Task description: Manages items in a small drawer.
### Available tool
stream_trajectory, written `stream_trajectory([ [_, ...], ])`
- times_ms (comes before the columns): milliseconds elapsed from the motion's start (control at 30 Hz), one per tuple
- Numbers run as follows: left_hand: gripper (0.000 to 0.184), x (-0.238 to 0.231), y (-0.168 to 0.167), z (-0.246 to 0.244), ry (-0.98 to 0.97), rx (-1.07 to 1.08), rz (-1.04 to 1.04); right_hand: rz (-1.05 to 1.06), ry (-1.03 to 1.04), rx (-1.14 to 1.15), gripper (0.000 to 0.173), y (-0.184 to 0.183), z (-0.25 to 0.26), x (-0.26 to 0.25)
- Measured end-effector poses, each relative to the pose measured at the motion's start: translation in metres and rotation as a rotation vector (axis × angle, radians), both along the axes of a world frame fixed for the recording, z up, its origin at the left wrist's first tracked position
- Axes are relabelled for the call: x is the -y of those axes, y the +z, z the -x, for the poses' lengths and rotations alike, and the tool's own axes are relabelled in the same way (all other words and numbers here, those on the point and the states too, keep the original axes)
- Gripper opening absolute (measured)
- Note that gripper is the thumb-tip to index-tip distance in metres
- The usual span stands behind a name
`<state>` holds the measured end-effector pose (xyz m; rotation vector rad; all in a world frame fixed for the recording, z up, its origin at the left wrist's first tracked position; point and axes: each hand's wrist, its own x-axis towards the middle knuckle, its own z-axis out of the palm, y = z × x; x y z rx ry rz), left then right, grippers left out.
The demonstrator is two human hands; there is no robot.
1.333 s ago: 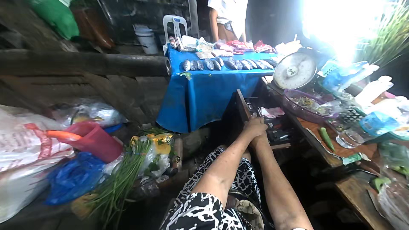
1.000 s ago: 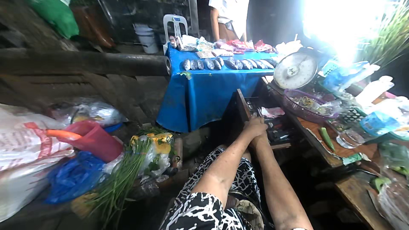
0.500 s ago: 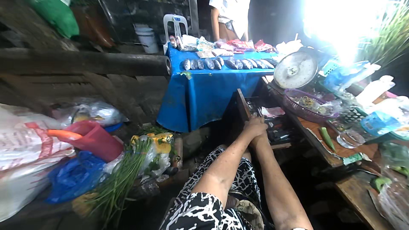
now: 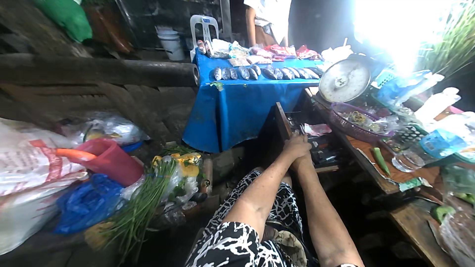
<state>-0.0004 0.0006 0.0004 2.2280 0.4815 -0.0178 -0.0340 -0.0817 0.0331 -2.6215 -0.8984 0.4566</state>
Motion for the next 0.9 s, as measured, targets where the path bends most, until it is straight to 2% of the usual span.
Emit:
stream_trajectory([
  [167, 0.051, 0.001, 0.002, 0.001, 0.006, -0.012, 0.0, 0.053, 0.018, 0.026, 0.043, 0.001, -0.001, -0.002],
  [300, 0.052, 0.001, 0.002, 0.001, 0.003, -0.012, -0.008, 0.069, -0.092, -0.086, 0.049, 0.037, 0.018, 0.002],
  [467, 0.05, 0.0, 0.0, -0.001, -0.004, -0.003, -0.013, 0.023, -0.149, -0.119, 0.049, 0.059, 0.033, 0.008],
  [533, 0.049, 0.0, -0.003, -0.001, 0.001, 0.015, -0.01, 0.056, -0.111, -0.074, 0.05, 0.05, 0.03, 0.007],
  [633, 0.049, 0.0, -0.002, 0.0, 0.01, 0.004, 0.002, -0.044, 0.007, 0.115, 0.043, 0.005, 0.011, 0.007],
  [667, 0.049, 0.0, -0.001, 0.0, 0.008, 0.001, 0.003, -0.046, 0.005, 0.096, 0.042, 0.005, 0.01, 0.007],
  [767, 0.049, 0.001, -0.001, 0.001, 0.013, 0.014, 0.011, 0.03, -0.105, -0.104, 0.051, 0.038, 0.02, 0.006],
  [867, 0.051, 0.0, -0.002, 0.001, 0.0, 0.019, -0.004, -0.141, -0.144, -0.013, 0.05, 0.0, 0.01, 0.008],
  [900, 0.051, 0.0, -0.003, 0.001, -0.001, 0.023, -0.008, -0.132, -0.121, -0.014, 0.049, -0.004, 0.005, 0.006],
])
